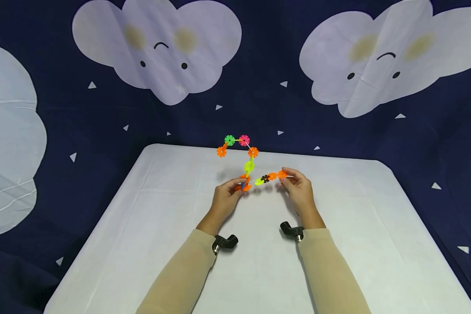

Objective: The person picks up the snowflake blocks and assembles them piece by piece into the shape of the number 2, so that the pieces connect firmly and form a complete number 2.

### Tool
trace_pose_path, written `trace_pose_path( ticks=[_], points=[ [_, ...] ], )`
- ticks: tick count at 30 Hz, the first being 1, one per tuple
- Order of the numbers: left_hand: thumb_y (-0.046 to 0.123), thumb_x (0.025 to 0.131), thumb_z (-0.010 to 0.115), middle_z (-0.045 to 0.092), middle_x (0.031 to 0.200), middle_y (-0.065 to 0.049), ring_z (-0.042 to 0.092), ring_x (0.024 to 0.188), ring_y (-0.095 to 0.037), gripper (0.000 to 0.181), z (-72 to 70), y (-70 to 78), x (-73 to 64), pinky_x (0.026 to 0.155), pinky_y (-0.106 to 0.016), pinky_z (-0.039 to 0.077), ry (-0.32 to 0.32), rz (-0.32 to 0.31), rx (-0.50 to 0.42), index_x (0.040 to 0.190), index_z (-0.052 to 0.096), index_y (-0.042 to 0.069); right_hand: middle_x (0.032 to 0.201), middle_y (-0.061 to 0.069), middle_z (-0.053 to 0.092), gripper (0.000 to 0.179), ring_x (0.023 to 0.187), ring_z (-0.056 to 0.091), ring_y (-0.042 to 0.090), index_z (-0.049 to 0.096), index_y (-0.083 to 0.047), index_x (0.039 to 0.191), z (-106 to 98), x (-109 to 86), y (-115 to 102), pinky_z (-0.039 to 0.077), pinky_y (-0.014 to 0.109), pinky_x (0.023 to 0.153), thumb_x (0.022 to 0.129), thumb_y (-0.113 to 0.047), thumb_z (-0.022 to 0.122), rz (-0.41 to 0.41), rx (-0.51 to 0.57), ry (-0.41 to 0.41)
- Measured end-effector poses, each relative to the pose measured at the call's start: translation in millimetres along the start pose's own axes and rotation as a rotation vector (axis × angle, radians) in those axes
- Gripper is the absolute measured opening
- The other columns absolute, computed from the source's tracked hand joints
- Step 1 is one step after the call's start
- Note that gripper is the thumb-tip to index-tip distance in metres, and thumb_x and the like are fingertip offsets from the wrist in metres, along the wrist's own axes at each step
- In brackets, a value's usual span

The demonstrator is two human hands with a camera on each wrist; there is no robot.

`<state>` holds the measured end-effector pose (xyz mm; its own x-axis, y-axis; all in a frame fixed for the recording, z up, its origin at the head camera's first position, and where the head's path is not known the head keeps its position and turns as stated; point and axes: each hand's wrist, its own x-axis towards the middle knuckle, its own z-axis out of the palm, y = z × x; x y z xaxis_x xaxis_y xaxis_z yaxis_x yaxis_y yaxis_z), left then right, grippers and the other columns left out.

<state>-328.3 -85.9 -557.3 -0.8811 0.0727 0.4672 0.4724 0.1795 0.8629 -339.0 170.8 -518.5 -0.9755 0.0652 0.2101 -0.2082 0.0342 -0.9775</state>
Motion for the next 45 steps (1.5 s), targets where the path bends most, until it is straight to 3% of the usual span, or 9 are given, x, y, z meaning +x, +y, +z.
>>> trace_pose_path(
  ticks=[4, 11, 17, 20, 26, 31, 39, 45],
  points=[
    [-0.016, 0.09, 0.074, 0.071, 0.132, -0.004, 0.069, 0.115, -0.021, 0.04, -0.4, 1.1, -0.8, 0.093, -0.035, 0.059, -0.007, -0.001, -0.006, 0.121, 0.079, 0.009, 0.119, 0.024, 0.067, 0.037, 0.101, 0.064, 0.052, 0.06, 0.015, 0.137, 2.6, -6.6, -9.7, 0.06, 0.04, 0.089, 0.1, 0.011, 0.065, -0.031, 0.049, 0.001],
    [-0.012, 0.092, 0.075, 0.07, 0.135, -0.001, 0.066, 0.121, -0.019, 0.039, -0.3, 0.3, -2.4, 0.096, -0.034, 0.057, -0.027, -0.025, -0.008, 0.122, 0.079, 0.012, 0.124, 0.025, 0.064, 0.035, 0.099, 0.065, 0.051, 0.061, 0.014, 0.135, 3.7, -8.0, -5.2, 0.06, 0.042, 0.091, 0.1, 0.013, 0.063, -0.048, 0.092, 0.003],
    [-0.011, 0.093, 0.075, 0.07, 0.134, -0.002, 0.066, 0.121, -0.017, 0.038, 0.2, 0.3, -1.7, 0.094, -0.033, 0.058, -0.037, -0.012, -0.001, 0.122, 0.079, 0.012, 0.127, 0.021, 0.065, 0.036, 0.089, 0.071, 0.029, 0.06, 0.014, 0.136, 0.7, 0.0, 14.6, 0.06, 0.038, 0.09, 0.1, 0.014, 0.062, -0.072, 0.116, 0.001],
    [-0.012, 0.092, 0.075, 0.071, 0.132, -0.002, 0.069, 0.114, -0.019, 0.039, 0.2, 0.7, -1.4, 0.09, -0.032, 0.059, -0.045, -0.011, 0.001, 0.122, 0.08, 0.012, 0.125, 0.019, 0.066, 0.034, 0.086, 0.071, 0.021, 0.062, 0.014, 0.134, 1.3, 1.3, 19.4, 0.06, 0.036, 0.089, 0.1, 0.014, 0.063, -0.092, 0.136, -0.007],
    [-0.014, 0.09, 0.076, 0.073, 0.128, -0.004, 0.07, 0.083, -0.019, 0.042, -0.1, 2.6, -2.7, 0.072, -0.026, 0.058, -0.065, -0.018, 0.056, 0.123, 0.08, 0.012, 0.123, 0.022, 0.069, 0.031, 0.083, 0.072, 0.018, 0.067, 0.012, 0.13, 1.3, -0.1, 22.4, 0.061, 0.041, 0.088, 0.099, 0.013, 0.064, -0.124, 0.13, -0.007],
    [-0.012, 0.088, 0.079, 0.075, 0.123, -0.005, 0.071, 0.088, -0.014, 0.042, -1.9, 4.5, -4.1, 0.074, -0.026, 0.059, -0.079, -0.015, 0.109, 0.123, 0.079, 0.012, 0.12, 0.021, 0.071, 0.029, 0.085, 0.07, 0.024, 0.068, 0.01, 0.129, 0.8, -1.2, 20.3, 0.061, 0.036, 0.083, 0.1, 0.012, 0.065, -0.083, 0.097, -0.007],
    [-0.011, 0.088, 0.08, 0.075, 0.121, -0.005, 0.072, 0.106, -0.019, 0.04, -4.1, 4.0, -3.9, 0.088, -0.029, 0.06, -0.093, -0.011, 0.087, 0.123, 0.079, 0.009, 0.117, 0.027, 0.071, 0.026, 0.093, 0.061, 0.057, 0.069, 0.014, 0.125, 3.5, -16.2, -9.0, 0.061, 0.042, 0.08, 0.099, 0.014, 0.064, -0.097, -0.03, -0.015],
    [-0.01, 0.087, 0.081, 0.076, 0.12, -0.004, 0.072, 0.109, -0.02, 0.039, -3.6, 4.1, -4.0, 0.086, -0.028, 0.06, -0.08, -0.03, -0.006, 0.121, 0.08, 0.009, 0.112, 0.028, 0.07, 0.025, 0.087, 0.061, 0.054, 0.07, 0.014, 0.123, 4.9, -20.9, -15.7, 0.061, 0.032, 0.073, 0.099, 0.014, 0.064, -0.137, -0.031, 0.006]
  ],
)
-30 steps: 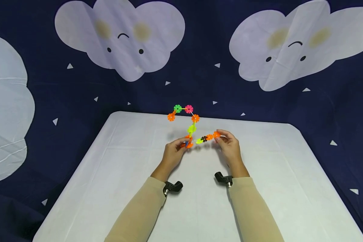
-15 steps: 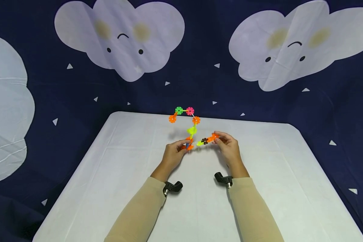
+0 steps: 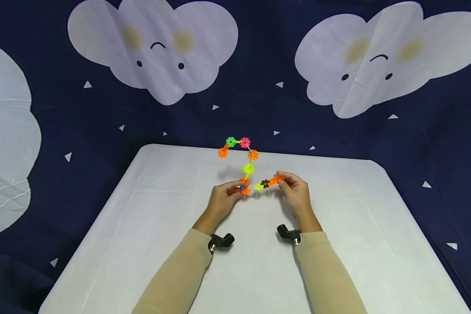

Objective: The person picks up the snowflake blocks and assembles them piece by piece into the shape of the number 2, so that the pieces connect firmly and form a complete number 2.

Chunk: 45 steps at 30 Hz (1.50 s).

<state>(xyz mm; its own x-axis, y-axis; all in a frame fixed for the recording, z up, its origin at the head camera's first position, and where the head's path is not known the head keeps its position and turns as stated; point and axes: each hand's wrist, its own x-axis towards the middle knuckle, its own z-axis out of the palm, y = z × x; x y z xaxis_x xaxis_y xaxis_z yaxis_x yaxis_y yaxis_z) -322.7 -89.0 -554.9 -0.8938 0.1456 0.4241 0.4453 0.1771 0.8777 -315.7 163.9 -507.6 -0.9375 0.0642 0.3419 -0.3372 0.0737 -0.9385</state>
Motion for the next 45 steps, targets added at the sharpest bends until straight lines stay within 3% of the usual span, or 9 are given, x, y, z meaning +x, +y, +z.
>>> trace_pose_path(
  ticks=[5, 11, 20, 24, 27, 31, 33, 39, 45],
  points=[
    [-0.013, 0.087, 0.08, 0.075, 0.12, -0.006, 0.072, 0.109, -0.02, 0.04, 1.2, 2.0, 0.7, 0.086, -0.029, 0.06, 0.01, -0.018, -0.053, 0.121, 0.079, 0.007, 0.107, 0.019, 0.073, 0.025, 0.084, 0.061, 0.052, 0.069, 0.015, 0.123, -1.6, 0.7, 2.0, 0.06, 0.03, 0.071, 0.098, 0.015, 0.064, -0.009, 0.043, 0.013],
    [-0.011, 0.087, 0.081, 0.076, 0.119, -0.004, 0.073, 0.106, -0.018, 0.04, 2.2, 3.8, 0.5, 0.084, -0.028, 0.061, 0.021, -0.01, 0.009, 0.121, 0.08, 0.01, 0.106, 0.011, 0.074, 0.025, 0.081, 0.064, 0.04, 0.068, 0.015, 0.124, -3.0, 1.5, 2.3, 0.059, 0.03, 0.069, 0.099, 0.012, 0.065, 0.026, 0.062, 0.01],
    [-0.011, 0.088, 0.081, 0.076, 0.119, -0.006, 0.073, 0.108, -0.02, 0.036, 3.3, 1.7, 0.8, 0.085, -0.029, 0.061, 0.021, 0.068, 0.007, 0.118, 0.081, 0.008, 0.107, 0.015, 0.075, 0.028, 0.078, 0.062, 0.049, 0.069, 0.014, 0.126, 3.1, 5.3, 17.8, 0.061, 0.041, 0.075, 0.098, 0.016, 0.064, 0.004, 0.12, 0.062],
    [-0.013, 0.087, 0.08, 0.075, 0.123, -0.007, 0.073, 0.108, -0.021, 0.038, 2.8, 1.1, 0.7, 0.085, -0.029, 0.061, 0.051, 0.07, 0.0, 0.118, 0.081, 0.008, 0.113, 0.019, 0.074, 0.029, 0.077, 0.067, 0.037, 0.069, 0.012, 0.127, 2.3, 9.0, 28.8, 0.062, 0.039, 0.076, 0.098, 0.015, 0.064, -0.006, 0.125, 0.042],
    [-0.016, 0.087, 0.077, 0.072, 0.128, -0.008, 0.073, 0.108, -0.022, 0.04, 3.5, 1.3, 1.3, 0.085, -0.029, 0.061, 0.076, 0.038, -0.041, 0.121, 0.079, 0.006, 0.129, 0.025, 0.068, 0.04, 0.091, 0.071, 0.032, 0.061, 0.008, 0.14, 1.1, 12.4, 30.1, 0.062, 0.039, 0.084, 0.1, 0.014, 0.062, -0.005, 0.214, 0.001],
    [-0.018, 0.09, 0.073, 0.071, 0.129, -0.01, 0.072, 0.109, -0.024, 0.041, 3.0, 1.0, 4.1, 0.088, -0.03, 0.06, 0.16, -0.007, -0.087, 0.125, 0.076, 0.004, 0.147, 0.027, 0.055, 0.053, 0.123, 0.059, 0.042, 0.044, 0.0, 0.157, 2.4, 19.9, 32.3, 0.054, 0.048, 0.102, 0.106, 0.009, 0.054, 0.053, 0.326, -0.022],
    [-0.018, 0.091, 0.073, 0.072, 0.128, -0.01, 0.072, 0.109, -0.024, 0.041, -0.4, 1.1, 4.9, 0.087, -0.029, 0.06, 0.214, -0.019, -0.098, 0.125, 0.076, 0.004, 0.15, 0.023, 0.054, 0.05, 0.133, 0.053, 0.042, 0.044, -0.001, 0.157, 8.7, 25.4, 37.3, 0.047, 0.047, 0.11, 0.108, 0.002, 0.055, 0.098, 0.194, -0.053],
    [-0.02, 0.091, 0.071, 0.071, 0.127, -0.013, 0.072, 0.109, -0.028, 0.041, -7.1, 0.7, 7.2, 0.087, -0.031, 0.061, 0.292, -0.025, -0.147, 0.127, 0.075, 0.002, 0.158, 0.014, 0.049, 0.054, 0.143, 0.037, 0.037, 0.053, -0.005, 0.153, 47.2, 45.7, 52.4, 0.028, 0.051, 0.118, 0.105, -0.024, 0.065, 0.095, -0.592, -0.293],
    [-0.023, 0.09, 0.069, 0.071, 0.127, -0.016, 0.071, 0.11, -0.031, 0.042, -4.2, -3.5, 8.0, 0.087, -0.032, 0.061, 0.339, -0.002, -0.183, 0.126, 0.074, -0.001, 0.133, 0.017, 0.064, 0.034, 0.142, 0.037, 0.035, 0.07, 0.004, 0.123, 86.6, 71.3, 50.6, 0.017, 0.056, 0.116, 0.108, -0.024, 0.058, 0.055, -0.907, -0.437]
  ],
)
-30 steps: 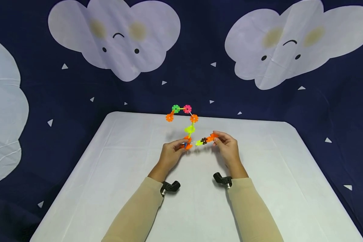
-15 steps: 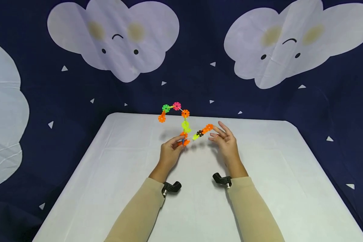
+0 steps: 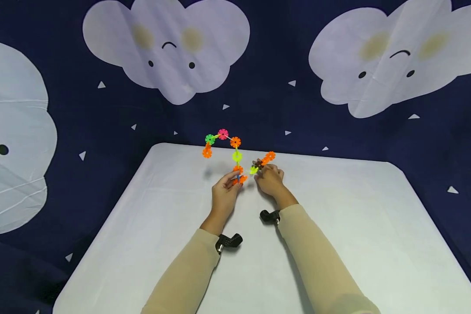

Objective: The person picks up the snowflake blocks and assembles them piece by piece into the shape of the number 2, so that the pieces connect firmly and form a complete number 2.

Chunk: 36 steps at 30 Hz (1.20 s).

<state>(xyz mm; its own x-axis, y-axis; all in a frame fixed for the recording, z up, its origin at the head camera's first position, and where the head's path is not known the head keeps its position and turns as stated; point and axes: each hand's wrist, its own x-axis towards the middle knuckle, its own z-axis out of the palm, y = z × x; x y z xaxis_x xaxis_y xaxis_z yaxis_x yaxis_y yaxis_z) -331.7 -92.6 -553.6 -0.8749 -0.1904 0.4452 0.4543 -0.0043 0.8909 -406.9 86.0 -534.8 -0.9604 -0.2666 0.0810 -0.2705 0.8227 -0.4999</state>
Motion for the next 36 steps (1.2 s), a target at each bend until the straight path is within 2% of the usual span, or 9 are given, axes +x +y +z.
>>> trace_pose_path(
  ticks=[1, 6, 11, 15, 19, 22, 25, 31, 36],
  points=[
    [-0.023, 0.09, 0.069, 0.071, 0.127, -0.016, 0.071, 0.11, -0.031, 0.042, 1.6, -0.3, -0.3, 0.086, -0.033, 0.061, 0.004, 0.004, -0.008, 0.125, 0.074, -0.002, 0.124, 0.017, 0.066, 0.031, 0.138, 0.042, 0.035, 0.072, 0.005, 0.113, -0.3, 2.4, -1.8, 0.018, 0.056, 0.115, 0.108, -0.022, 0.058, -0.005, -0.013, 0.0],
    [-0.024, 0.09, 0.068, 0.071, 0.126, -0.016, 0.072, 0.11, -0.03, 0.041, 5.6, 2.0, -2.1, 0.086, -0.032, 0.061, -0.019, -0.006, -0.018, 0.125, 0.074, -0.003, 0.109, 0.021, 0.072, 0.024, 0.117, 0.059, 0.038, 0.075, 0.006, 0.098, 1.1, 0.1, 1.9, 0.031, 0.054, 0.11, 0.104, -0.016, 0.067, -0.038, 0.03, 0.069],
    [-0.022, 0.09, 0.07, 0.071, 0.129, -0.013, 0.071, 0.11, -0.027, 0.041, 8.3, 3.9, -2.8, 0.087, -0.031, 0.061, -0.056, -0.007, 0.028, 0.125, 0.074, -0.001, 0.103, 0.016, 0.066, 0.021, 0.096, 0.061, 0.033, 0.077, 0.003, 0.107, -4.5, -18.7, 16.4, 0.048, 0.047, 0.089, 0.098, -0.016, 0.078, -0.092, 0.187, 0.107],
    [-0.025, 0.089, 0.068, 0.069, 0.132, -0.012, 0.069, 0.111, -0.028, 0.043, 9.9, 2.7, -2.8, 0.09, -0.031, 0.059, -0.099, 0.006, 0.027, 0.124, 0.075, -0.001, 0.1, 0.009, 0.068, 0.013, 0.081, 0.058, 0.024, 0.079, -0.005, 0.11, -14.3, -38.8, 31.3, 0.047, 0.036, 0.072, 0.098, -0.012, 0.078, -0.068, 0.358, 0.179],
    [-0.026, 0.089, 0.066, 0.065, 0.128, -0.013, 0.064, 0.109, -0.028, 0.048, 9.5, 0.2, -2.4, 0.088, -0.027, 0.056, -0.181, 0.053, 0.088, 0.126, 0.075, 0.003, 0.102, 0.008, 0.072, 0.009, 0.08, 0.06, 0.02, 0.078, -0.004, 0.108, -25.1, -53.3, 42.7, 0.049, 0.024, 0.066, 0.099, -0.007, 0.075, 0.062, 0.583, 0.272],
    [-0.023, 0.089, 0.065, 0.058, 0.122, -0.011, 0.059, 0.1, -0.026, 0.051, 8.2, -1.7, -3.1, 0.078, -0.025, 0.052, -0.259, 0.079, 0.163, 0.128, 0.075, 0.009, 0.103, 0.01, 0.071, 0.01, 0.081, 0.06, 0.018, 0.077, -0.001, 0.108, -29.0, -59.1, 48.5, 0.051, 0.02, 0.063, 0.1, -0.008, 0.075, 0.129, 0.679, 0.296],
    [-0.02, 0.091, 0.064, 0.054, 0.121, -0.007, 0.057, 0.092, -0.021, 0.051, 7.1, -1.9, -4.4, 0.072, -0.025, 0.051, -0.315, 0.066, 0.207, 0.13, 0.075, 0.012, 0.104, 0.012, 0.07, 0.013, 0.081, 0.059, 0.017, 0.076, 0.0, 0.109, -29.5, -62.8, 51.8, 0.051, 0.019, 0.063, 0.099, -0.008, 0.075, 0.157, 0.711, 0.296],
    [-0.015, 0.092, 0.063, 0.06, 0.131, -0.005, 0.059, 0.088, -0.02, 0.045, 6.1, -1.2, -5.4, 0.073, -0.026, 0.053, -0.352, 0.043, 0.206, 0.126, 0.076, 0.011, 0.106, 0.012, 0.071, 0.015, 0.083, 0.061, 0.017, 0.076, 0.002, 0.11, -28.8, -69.5, 52.0, 0.052, 0.02, 0.065, 0.1, -0.008, 0.076, 0.199, 0.748, 0.298],
    [-0.009, 0.09, 0.073, 0.064, 0.128, -0.005, 0.056, 0.087, -0.02, 0.037, 4.8, 0.3, -5.9, 0.07, -0.025, 0.048, -0.375, 0.048, 0.183, 0.123, 0.078, 0.008, 0.106, 0.013, 0.073, 0.02, 0.084, 0.066, 0.015, 0.074, 0.007, 0.114, -32.4, -74.0, 50.9, 0.057, 0.023, 0.071, 0.1, -0.007, 0.075, 0.223, 0.883, 0.344]
  ],
)
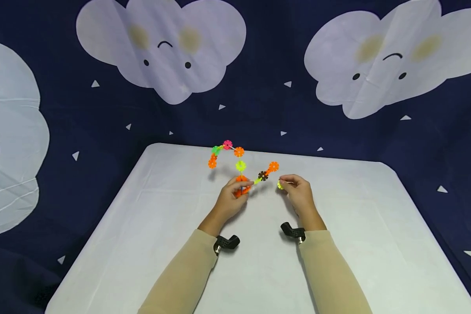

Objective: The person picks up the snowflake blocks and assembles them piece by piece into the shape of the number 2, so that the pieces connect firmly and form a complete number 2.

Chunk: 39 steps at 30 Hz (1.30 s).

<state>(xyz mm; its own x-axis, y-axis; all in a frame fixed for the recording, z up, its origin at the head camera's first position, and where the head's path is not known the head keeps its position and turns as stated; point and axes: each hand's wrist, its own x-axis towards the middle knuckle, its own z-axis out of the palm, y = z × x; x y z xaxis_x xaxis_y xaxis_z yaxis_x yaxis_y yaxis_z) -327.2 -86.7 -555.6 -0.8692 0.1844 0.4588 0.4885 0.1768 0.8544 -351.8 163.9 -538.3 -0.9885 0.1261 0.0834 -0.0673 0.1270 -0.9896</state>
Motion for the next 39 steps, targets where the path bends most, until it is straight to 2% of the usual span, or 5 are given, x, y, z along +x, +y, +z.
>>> trace_pose_path(
  ticks=[9, 15, 25, 34, 39],
  points=[
    [0.0, 0.088, 0.085, 0.07, 0.114, -0.001, 0.062, 0.116, -0.022, 0.023, 2.4, -1.2, 0.0, 0.089, -0.029, 0.053, 0.004, 0.002, -0.026, 0.11, 0.083, 0.006, 0.1, 0.009, 0.072, 0.015, 0.082, 0.067, 0.014, 0.07, 0.012, 0.112, -4.8, -3.7, -2.8, 0.057, 0.026, 0.069, 0.099, 0.004, 0.071, -0.054, 0.402, 0.085],
    [-0.006, 0.091, 0.076, 0.067, 0.111, -0.004, 0.059, 0.092, -0.021, 0.023, 2.0, 0.8, -0.1, 0.074, -0.027, 0.05, 0.001, -0.013, -0.005, 0.109, 0.083, 0.006, 0.098, 0.011, 0.073, 0.009, 0.08, 0.067, 0.016, 0.07, 0.013, 0.107, -0.5, -7.1, -7.5, 0.059, 0.025, 0.069, 0.099, 0.011, 0.067, -0.134, 0.545, 0.049],
    [0.004, 0.086, 0.089, 0.065, 0.098, -0.009, 0.057, 0.076, -0.019, 0.015, 3.7, 6.0, -0.8, 0.065, -0.023, 0.05, 0.049, -0.007, -0.042, 0.1, 0.084, 0.004, 0.099, 0.014, 0.072, 0.011, 0.083, 0.067, 0.019, 0.065, 0.02, 0.108, 4.9, -8.3, -7.3, 0.059, 0.025, 0.074, 0.097, 0.016, 0.065, -0.203, 0.564, -0.007],
    [0.009, 0.086, 0.09, 0.064, 0.092, -0.003, 0.057, 0.074, -0.016, 0.011, 2.4, -1.6, 0.9, 0.063, -0.024, 0.05, 0.084, -0.005, 0.024, 0.096, 0.086, 0.01, 0.102, 0.019, 0.074, 0.021, 0.08, 0.067, 0.015, 0.072, 0.016, 0.114, 1.8, -8.3, -7.7, 0.059, 0.026, 0.072, 0.095, 0.008, 0.075, -0.257, 0.253, 0.084],
    [0.011, 0.087, 0.089, 0.065, 0.092, -0.003, 0.057, 0.074, -0.016, 0.01, 2.2, -1.4, 0.4, 0.063, -0.024, 0.049, 0.096, 0.005, 0.038, 0.096, 0.086, 0.011, 0.111, 0.028, 0.071, 0.029, 0.086, 0.068, 0.018, 0.066, 0.021, 0.121, 0.3, -8.2, -6.1, 0.06, 0.023, 0.078, 0.093, 0.016, 0.071, -0.266, 0.282, 0.054]
  ],
)
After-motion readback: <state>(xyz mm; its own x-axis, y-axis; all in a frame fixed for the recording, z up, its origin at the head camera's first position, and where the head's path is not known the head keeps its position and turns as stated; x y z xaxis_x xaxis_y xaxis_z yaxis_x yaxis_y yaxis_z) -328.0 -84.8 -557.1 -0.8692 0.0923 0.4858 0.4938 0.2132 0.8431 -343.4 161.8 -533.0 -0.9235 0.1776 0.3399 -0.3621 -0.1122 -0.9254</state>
